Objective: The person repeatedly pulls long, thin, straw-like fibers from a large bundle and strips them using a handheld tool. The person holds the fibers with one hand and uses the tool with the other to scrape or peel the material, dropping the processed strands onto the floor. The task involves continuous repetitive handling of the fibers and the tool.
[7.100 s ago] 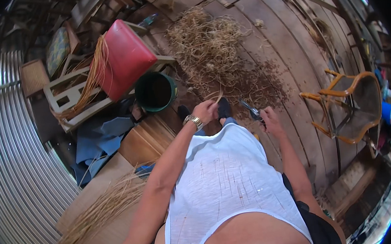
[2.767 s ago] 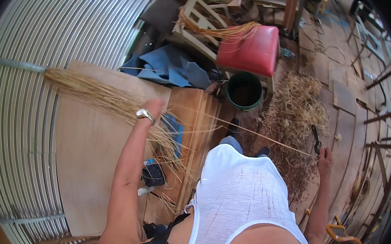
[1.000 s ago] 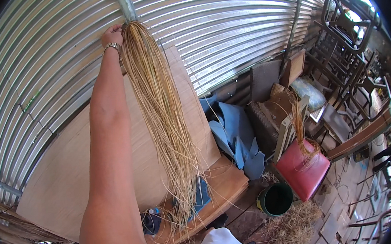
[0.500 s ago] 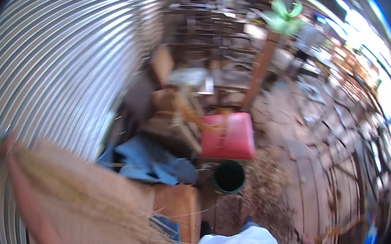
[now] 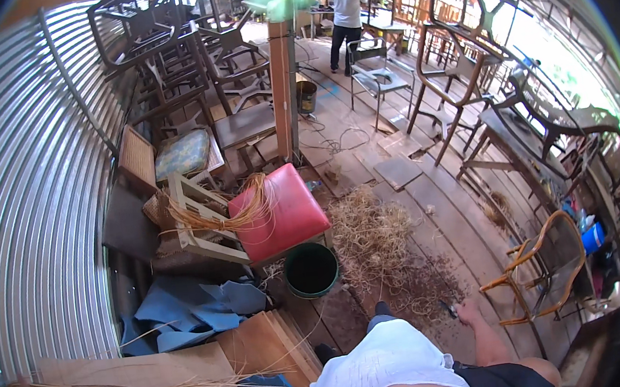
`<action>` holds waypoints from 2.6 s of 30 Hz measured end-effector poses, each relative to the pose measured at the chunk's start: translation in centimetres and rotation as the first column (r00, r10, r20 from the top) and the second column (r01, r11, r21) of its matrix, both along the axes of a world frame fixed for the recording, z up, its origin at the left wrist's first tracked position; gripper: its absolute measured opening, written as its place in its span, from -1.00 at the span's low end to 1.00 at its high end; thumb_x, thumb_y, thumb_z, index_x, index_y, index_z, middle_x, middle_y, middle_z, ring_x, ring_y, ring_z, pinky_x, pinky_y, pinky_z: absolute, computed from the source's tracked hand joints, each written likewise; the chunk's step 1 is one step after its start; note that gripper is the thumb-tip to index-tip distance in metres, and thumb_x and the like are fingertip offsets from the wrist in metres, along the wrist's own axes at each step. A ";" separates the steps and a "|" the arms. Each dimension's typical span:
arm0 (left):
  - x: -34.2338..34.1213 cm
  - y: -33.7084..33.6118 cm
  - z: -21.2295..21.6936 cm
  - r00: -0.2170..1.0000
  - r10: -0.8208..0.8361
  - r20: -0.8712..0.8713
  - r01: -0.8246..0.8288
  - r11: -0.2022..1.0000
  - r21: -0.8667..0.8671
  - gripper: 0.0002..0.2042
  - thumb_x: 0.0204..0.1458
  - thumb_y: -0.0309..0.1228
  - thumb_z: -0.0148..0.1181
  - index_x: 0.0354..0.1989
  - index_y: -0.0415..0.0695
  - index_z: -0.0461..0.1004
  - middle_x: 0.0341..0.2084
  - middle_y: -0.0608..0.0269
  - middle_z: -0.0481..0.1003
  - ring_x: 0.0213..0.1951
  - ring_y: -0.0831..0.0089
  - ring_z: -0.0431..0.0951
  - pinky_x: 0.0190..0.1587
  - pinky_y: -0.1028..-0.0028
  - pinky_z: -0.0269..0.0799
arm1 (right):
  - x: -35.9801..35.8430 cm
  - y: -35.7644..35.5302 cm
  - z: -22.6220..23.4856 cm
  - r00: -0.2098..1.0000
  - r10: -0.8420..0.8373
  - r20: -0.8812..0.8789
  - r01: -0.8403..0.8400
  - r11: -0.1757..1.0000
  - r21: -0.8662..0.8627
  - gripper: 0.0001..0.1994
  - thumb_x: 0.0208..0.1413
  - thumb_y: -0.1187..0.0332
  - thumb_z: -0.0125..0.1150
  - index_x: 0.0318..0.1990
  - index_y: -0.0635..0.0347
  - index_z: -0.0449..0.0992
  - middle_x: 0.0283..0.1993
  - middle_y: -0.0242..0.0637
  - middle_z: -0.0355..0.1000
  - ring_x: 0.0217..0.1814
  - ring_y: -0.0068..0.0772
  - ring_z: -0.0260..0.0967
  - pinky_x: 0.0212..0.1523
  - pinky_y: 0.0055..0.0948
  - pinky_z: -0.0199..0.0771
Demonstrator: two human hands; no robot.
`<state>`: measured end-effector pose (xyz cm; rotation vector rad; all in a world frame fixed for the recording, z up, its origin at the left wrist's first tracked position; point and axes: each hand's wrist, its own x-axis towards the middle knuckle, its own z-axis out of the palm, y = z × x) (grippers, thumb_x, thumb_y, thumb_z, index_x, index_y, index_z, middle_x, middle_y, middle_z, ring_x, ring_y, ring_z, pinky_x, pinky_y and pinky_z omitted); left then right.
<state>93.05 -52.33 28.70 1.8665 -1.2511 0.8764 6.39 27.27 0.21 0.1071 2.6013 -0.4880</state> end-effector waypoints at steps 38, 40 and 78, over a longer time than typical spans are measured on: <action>-102.7 57.7 -19.4 -0.312 -0.312 -0.897 0.077 -0.950 0.304 -0.39 -0.08 -0.06 0.33 0.13 -0.08 0.37 -0.09 0.04 0.48 -0.24 0.13 0.56 -0.15 0.26 0.48 | -14.1 1.7 3.6 0.845 -0.463 0.269 0.457 0.361 -0.813 -0.81 0.24 0.25 0.09 -0.36 0.15 0.41 -0.56 -0.44 0.35 -0.71 -0.64 0.21 -0.74 -0.57 0.20; -101.8 59.0 -20.6 -0.434 -0.345 -0.832 0.146 -0.939 0.312 -0.44 -0.06 -0.16 0.33 0.13 -0.08 0.37 -0.17 0.06 0.49 -0.25 0.16 0.56 -0.21 0.31 0.49 | -14.9 -2.1 3.5 0.827 -0.441 0.350 0.463 0.179 -0.868 -0.83 0.24 0.26 0.09 -0.35 0.11 0.43 -0.54 -0.49 0.31 -0.69 -0.65 0.19 -0.75 -0.58 0.16; -103.7 47.7 -24.9 -0.006 0.728 -0.686 0.898 -0.297 -0.323 -0.77 0.23 -0.15 0.04 -0.37 -0.02 0.33 -0.68 0.45 0.28 -0.68 0.58 0.26 -0.61 0.50 0.32 | -17.7 -13.2 6.0 0.843 0.473 0.258 0.081 0.362 -0.929 -0.85 0.22 0.34 0.10 -0.37 0.16 0.38 -0.55 -0.40 0.36 -0.53 -0.57 0.33 -0.51 -0.52 0.36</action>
